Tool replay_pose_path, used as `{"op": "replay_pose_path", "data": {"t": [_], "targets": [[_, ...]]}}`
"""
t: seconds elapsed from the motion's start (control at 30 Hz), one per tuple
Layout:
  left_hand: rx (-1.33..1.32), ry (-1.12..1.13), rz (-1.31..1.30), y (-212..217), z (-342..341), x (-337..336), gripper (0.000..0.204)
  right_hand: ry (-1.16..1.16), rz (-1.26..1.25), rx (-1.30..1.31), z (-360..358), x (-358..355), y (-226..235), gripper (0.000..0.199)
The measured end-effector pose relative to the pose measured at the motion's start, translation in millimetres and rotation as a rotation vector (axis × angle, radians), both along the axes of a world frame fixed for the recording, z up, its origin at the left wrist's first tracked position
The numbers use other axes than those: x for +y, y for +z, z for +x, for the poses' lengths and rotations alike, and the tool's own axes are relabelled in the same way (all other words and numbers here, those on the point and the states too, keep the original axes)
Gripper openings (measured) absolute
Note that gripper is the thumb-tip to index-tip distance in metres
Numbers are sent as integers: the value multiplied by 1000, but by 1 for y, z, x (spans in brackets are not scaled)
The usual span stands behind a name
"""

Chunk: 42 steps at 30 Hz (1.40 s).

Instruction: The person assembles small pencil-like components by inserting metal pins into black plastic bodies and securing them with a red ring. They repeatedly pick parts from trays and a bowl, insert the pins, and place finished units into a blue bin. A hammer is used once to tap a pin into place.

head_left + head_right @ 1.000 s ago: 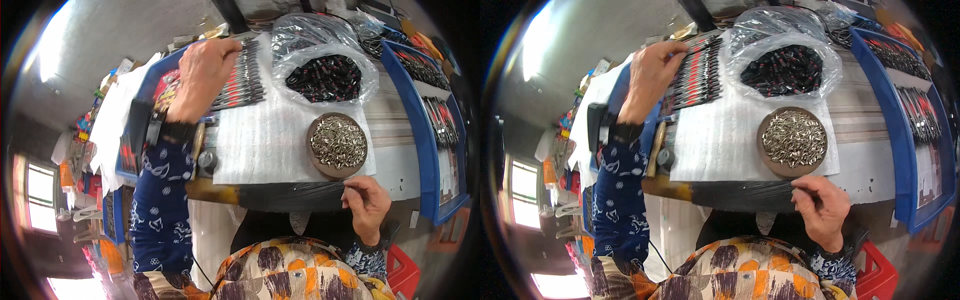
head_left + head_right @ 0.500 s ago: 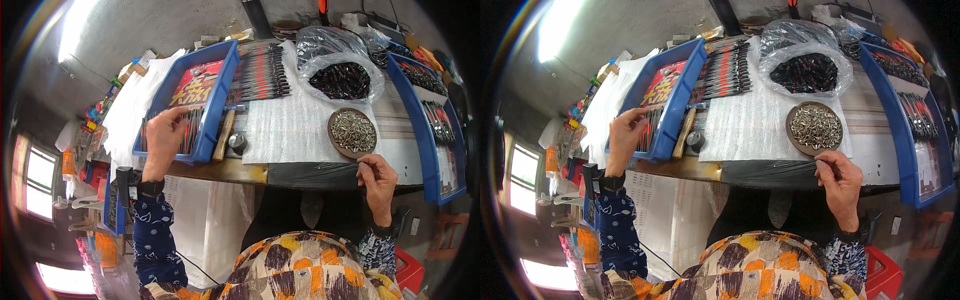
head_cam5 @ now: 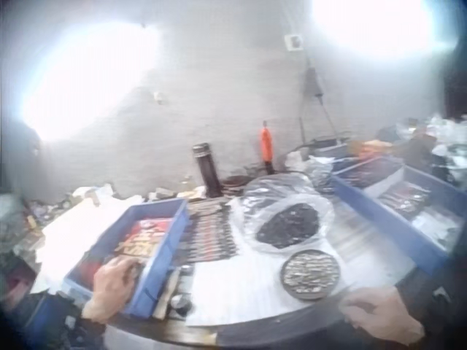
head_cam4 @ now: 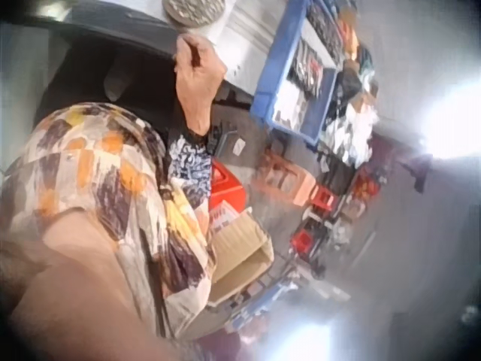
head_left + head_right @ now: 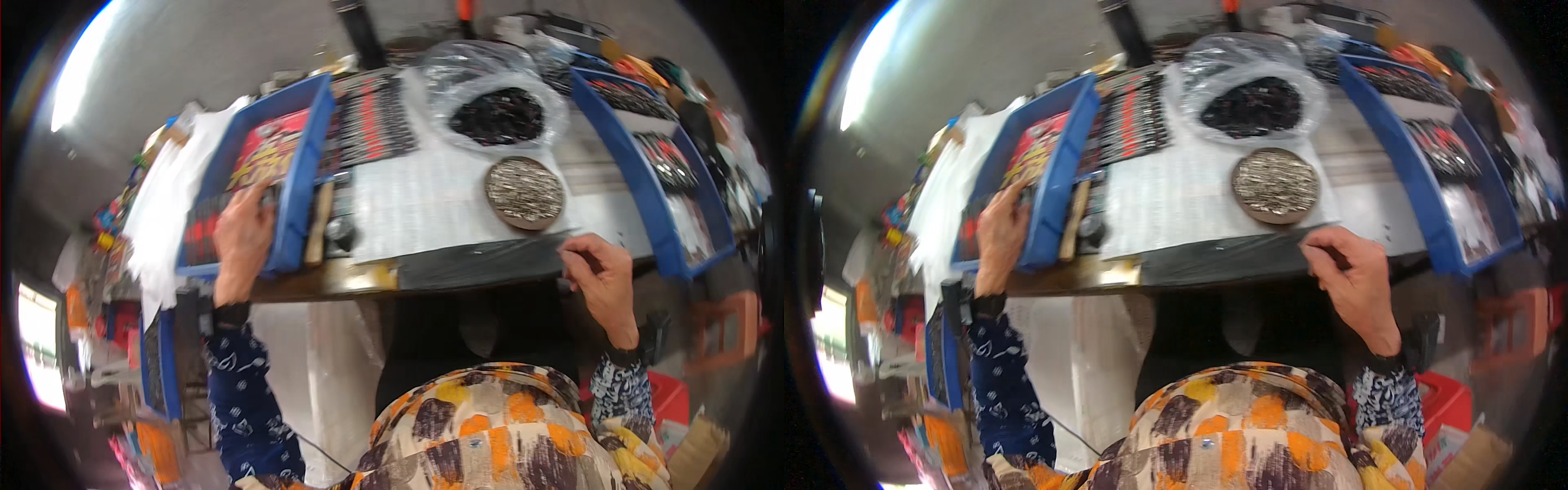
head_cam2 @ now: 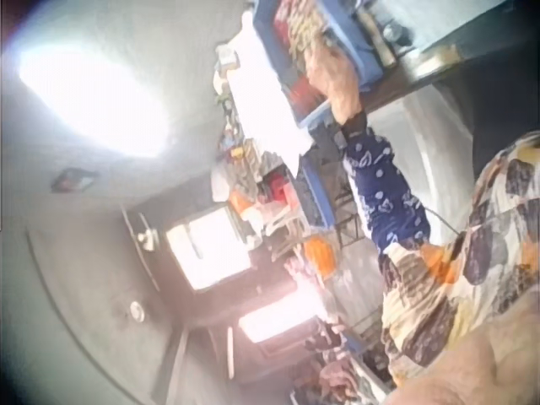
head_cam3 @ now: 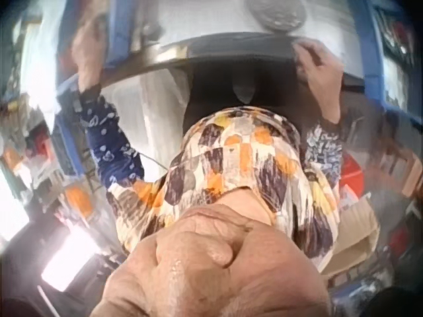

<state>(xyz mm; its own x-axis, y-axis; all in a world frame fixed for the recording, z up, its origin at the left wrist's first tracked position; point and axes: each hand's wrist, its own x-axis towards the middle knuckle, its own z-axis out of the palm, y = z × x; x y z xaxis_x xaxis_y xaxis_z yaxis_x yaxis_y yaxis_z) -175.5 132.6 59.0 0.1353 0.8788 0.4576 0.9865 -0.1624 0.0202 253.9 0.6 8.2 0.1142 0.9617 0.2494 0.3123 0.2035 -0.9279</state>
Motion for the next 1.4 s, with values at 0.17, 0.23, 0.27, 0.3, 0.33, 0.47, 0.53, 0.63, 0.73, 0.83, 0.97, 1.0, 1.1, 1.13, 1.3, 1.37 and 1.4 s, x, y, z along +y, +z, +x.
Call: {"op": "replay_pose_path", "data": {"t": [0.17, 0.23, 0.27, 0.3, 0.33, 0.47, 0.53, 0.63, 0.73, 0.83, 0.97, 1.0, 1.1, 1.13, 1.3, 1.37, 1.4], "targets": [[-130, -117, 118, -10, -4, 2, 46, -73, 243, -311, 31, -2, 21, 6], [-226, -123, 87, -10, -8, -1, 47, -131, 315, -434, 48, -3, 31, 9], [-278, -81, 43, -11, -11, -1, 47, -170, 250, -444, 56, -7, 35, 10], [-275, -124, 74, -10, -14, -1, 47, -241, 275, -497, 66, -9, 39, 10], [-289, -124, 87, -11, -18, -2, 46, -289, 340, -558, 76, -9, 42, 10], [-359, -86, 173, -24, -24, 1, 45, -519, 343, -838, 130, 10, 52, 13], [-341, -78, 171, -25, -26, 0, 36, -524, 224, -865, 160, 22, 54, 13], [-324, -80, 207, -25, -24, -3, 30, -503, 165, -1019, 204, 50, 57, 14], [-308, -56, 297, -20, -17, -11, 30, -478, 83, -1096, 236, 77, 56, 15], [-273, 78, 366, -6, -8, -24, 31, -441, 5, -1139, 258, 100, 53, 16], [-288, -30, 477, 6, 13, -39, 29, -428, -113, -1189, 268, 123, 51, 17], [-313, -7, 431, 9, 19, -45, 29, -420, -139, -1202, 267, 126, 50, 18], [-342, -50, 398, 7, 41, -51, 29, -429, -212, -1237, 263, 132, 50, 20], [-343, -81, 403, 6, 49, -53, 29, -431, -208, -1241, 262, 134, 51, 20], [-388, -189, 313, -1, 79, -58, 30, -443, -430, -1034, 264, 145, 59, 21], [-405, -235, 284, -4, 89, -60, 29, -475, -351, -1151, 264, 148, 55, 22], [-409, -253, 271, -5, 94, -60, 29, -491, -304, -1208, 264, 150, 52, 22]]}}
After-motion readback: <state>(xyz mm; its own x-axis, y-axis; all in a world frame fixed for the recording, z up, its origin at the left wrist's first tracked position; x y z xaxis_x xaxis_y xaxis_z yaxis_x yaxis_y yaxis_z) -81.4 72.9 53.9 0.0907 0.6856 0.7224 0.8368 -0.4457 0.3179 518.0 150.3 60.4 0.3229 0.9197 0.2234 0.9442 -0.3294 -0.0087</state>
